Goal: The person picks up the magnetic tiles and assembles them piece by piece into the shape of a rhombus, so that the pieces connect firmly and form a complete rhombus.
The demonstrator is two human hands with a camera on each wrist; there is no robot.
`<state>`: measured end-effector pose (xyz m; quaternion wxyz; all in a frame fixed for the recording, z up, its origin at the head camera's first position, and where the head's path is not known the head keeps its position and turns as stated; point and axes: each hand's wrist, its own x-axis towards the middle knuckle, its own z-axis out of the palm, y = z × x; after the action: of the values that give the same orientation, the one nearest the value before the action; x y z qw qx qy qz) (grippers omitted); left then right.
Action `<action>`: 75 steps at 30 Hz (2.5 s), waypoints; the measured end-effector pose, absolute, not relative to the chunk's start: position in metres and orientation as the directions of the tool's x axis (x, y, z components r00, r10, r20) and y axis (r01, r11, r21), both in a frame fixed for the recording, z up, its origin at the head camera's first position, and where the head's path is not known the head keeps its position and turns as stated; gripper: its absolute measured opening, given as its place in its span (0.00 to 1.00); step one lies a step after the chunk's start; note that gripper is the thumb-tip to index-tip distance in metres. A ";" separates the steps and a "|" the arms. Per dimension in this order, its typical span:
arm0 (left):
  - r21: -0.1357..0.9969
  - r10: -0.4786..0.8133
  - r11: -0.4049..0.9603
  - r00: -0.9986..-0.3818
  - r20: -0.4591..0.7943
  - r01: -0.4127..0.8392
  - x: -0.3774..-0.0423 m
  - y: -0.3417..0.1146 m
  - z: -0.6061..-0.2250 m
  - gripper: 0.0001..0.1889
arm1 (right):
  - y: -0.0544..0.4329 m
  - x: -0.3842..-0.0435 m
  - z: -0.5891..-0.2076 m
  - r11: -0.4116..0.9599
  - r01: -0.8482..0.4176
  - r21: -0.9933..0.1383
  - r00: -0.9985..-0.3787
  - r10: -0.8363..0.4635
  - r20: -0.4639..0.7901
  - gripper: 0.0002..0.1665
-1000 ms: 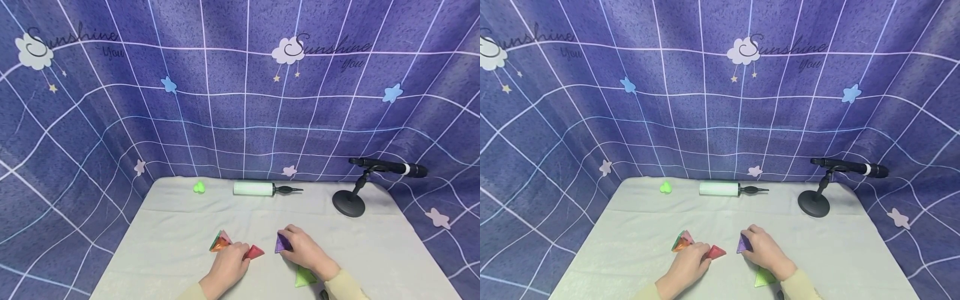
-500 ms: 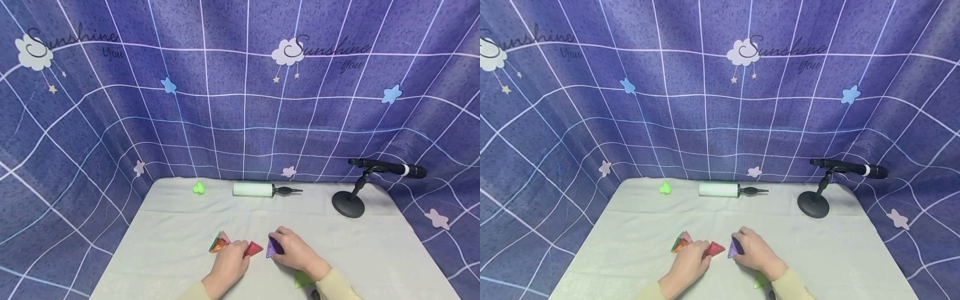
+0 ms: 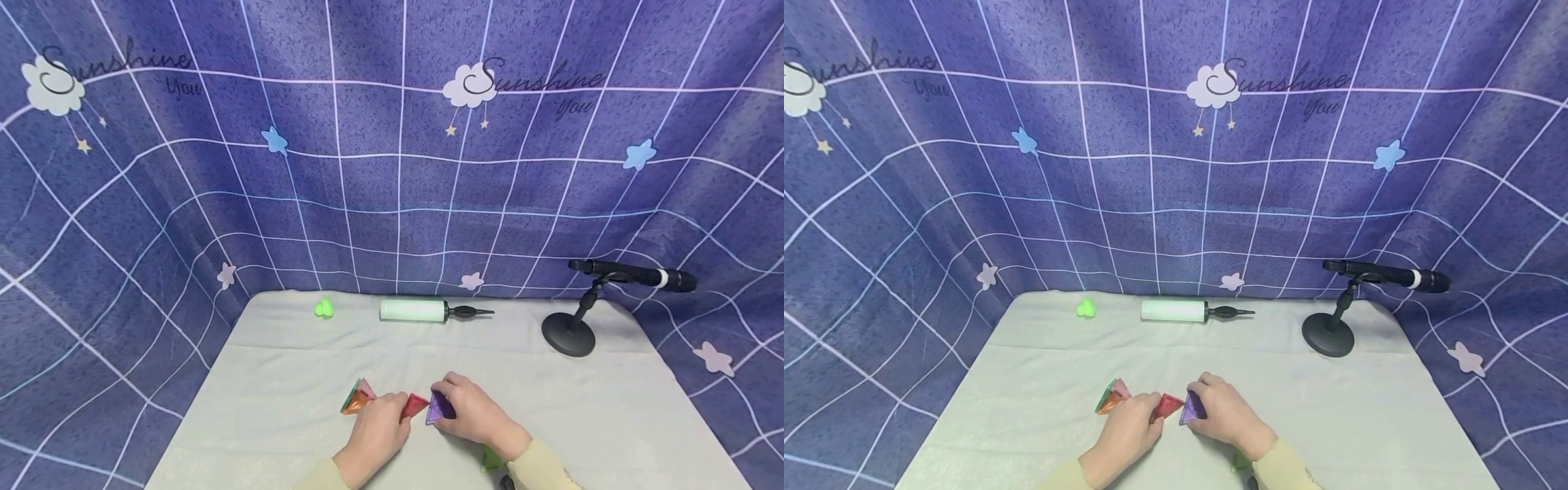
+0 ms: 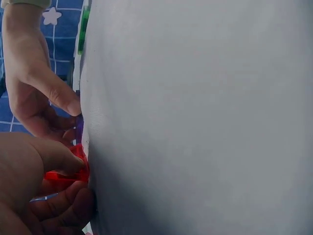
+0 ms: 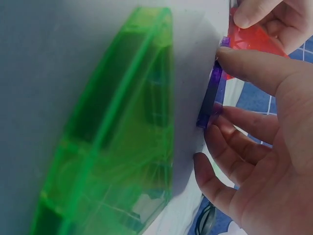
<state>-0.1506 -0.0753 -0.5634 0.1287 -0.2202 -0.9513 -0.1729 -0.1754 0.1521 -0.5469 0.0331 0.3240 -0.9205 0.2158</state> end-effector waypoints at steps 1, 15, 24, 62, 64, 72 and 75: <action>0.267 0.377 0.844 -0.868 0.324 0.466 -0.151 -0.075 -0.563 0.10 | 0.152 -0.175 -0.547 0.696 -0.612 -0.376 -0.787 -0.583 0.202 0.34; 0.292 0.384 0.833 -0.871 0.307 0.470 -0.152 -0.070 -0.562 0.14 | 0.142 -0.177 -0.548 0.668 -0.643 -0.374 -0.762 -0.607 0.226 0.33; 0.293 0.385 0.832 -0.870 0.309 0.472 -0.152 -0.068 -0.562 0.11 | 0.135 -0.176 -0.549 0.649 -0.655 -0.389 -0.752 -0.613 0.244 0.32; 0.486 0.431 0.725 -0.872 0.231 0.488 -0.157 -0.073 -0.565 0.14 | 0.133 -0.171 -0.548 0.666 -0.623 -0.409 -0.779 -0.576 0.248 0.34; 0.483 0.425 0.726 -0.872 0.243 0.489 -0.157 -0.073 -0.566 0.14 | 0.134 -0.171 -0.548 0.669 -0.620 -0.410 -0.781 -0.576 0.242 0.35; 0.489 0.418 0.730 -0.878 0.234 0.478 -0.156 -0.071 -0.568 0.14 | 0.139 -0.170 -0.549 0.654 -0.634 -0.412 -0.767 -0.599 0.229 0.36; 0.489 0.413 0.735 -0.882 0.227 0.470 -0.155 -0.072 -0.568 0.13 | 0.144 -0.170 -0.549 0.645 -0.640 -0.417 -0.760 -0.610 0.225 0.36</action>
<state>-0.1552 -0.0718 -0.5683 0.0518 -0.2373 -0.9300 -0.2760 -0.1696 0.1443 -0.5487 0.0317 0.3448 -0.9063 0.2423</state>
